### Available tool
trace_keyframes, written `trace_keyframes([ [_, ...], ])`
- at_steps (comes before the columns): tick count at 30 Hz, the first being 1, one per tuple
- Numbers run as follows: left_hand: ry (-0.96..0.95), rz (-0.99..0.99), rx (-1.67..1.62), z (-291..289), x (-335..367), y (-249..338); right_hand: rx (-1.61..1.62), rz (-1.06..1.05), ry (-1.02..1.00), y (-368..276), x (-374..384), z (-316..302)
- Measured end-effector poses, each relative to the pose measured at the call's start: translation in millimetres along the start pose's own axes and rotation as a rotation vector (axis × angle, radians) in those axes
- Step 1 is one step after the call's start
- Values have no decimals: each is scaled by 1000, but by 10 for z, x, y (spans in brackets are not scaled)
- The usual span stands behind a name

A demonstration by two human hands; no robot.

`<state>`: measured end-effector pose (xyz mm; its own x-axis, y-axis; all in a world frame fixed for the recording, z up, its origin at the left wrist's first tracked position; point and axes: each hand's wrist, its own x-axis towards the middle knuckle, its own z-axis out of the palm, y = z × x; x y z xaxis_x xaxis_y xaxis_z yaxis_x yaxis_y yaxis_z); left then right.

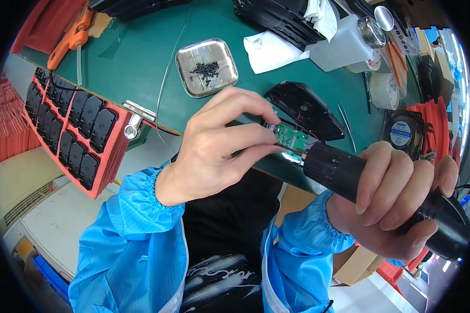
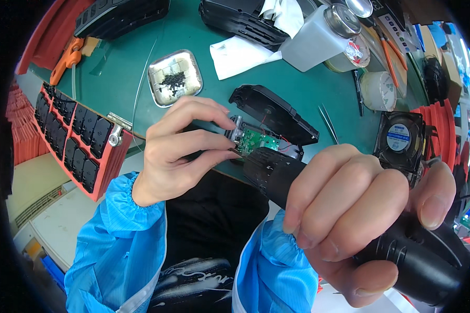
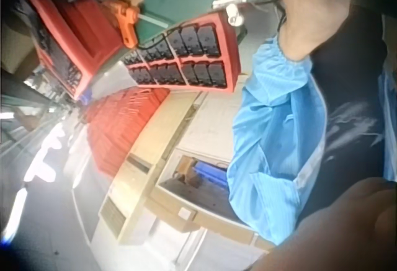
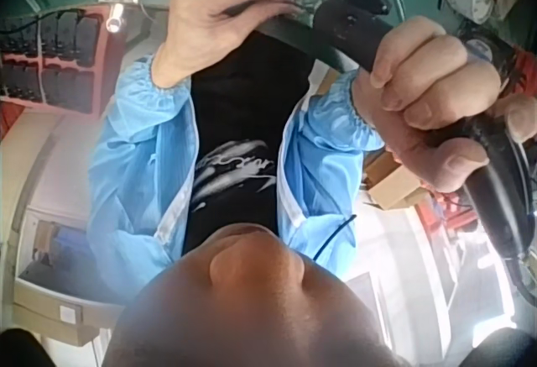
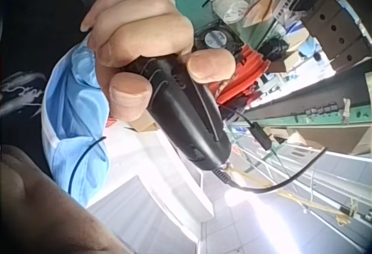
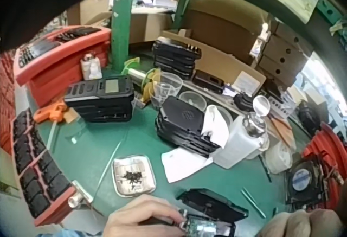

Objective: Assembling a small electronic device by placing a circuit board into a plastic housing and securing it with a power screwdriver.

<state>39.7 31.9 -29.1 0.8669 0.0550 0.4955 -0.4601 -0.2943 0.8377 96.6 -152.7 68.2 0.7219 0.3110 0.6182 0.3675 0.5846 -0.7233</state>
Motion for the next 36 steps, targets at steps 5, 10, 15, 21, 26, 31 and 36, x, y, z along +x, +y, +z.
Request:
trace_keyframes([
  [5,-29,22,7,-6,-16,-53,-5,7,-12,30,-21,16],
  [10,-3,-43,97,28,21,44,-97,4,-22,44,7,12],
  [15,-115,67,267,36,-25,35,-169,49,-102,153,70,-200],
  [21,-191,118,361,114,-45,25,-159,42,-170,240,111,-273],
  [26,-210,114,371,113,-46,7,-138,49,-202,278,113,-254],
  [31,-218,112,360,126,-43,16,-158,63,-280,243,145,-267],
  [36,-207,99,338,135,-44,9,-164,63,-247,283,140,-239],
])
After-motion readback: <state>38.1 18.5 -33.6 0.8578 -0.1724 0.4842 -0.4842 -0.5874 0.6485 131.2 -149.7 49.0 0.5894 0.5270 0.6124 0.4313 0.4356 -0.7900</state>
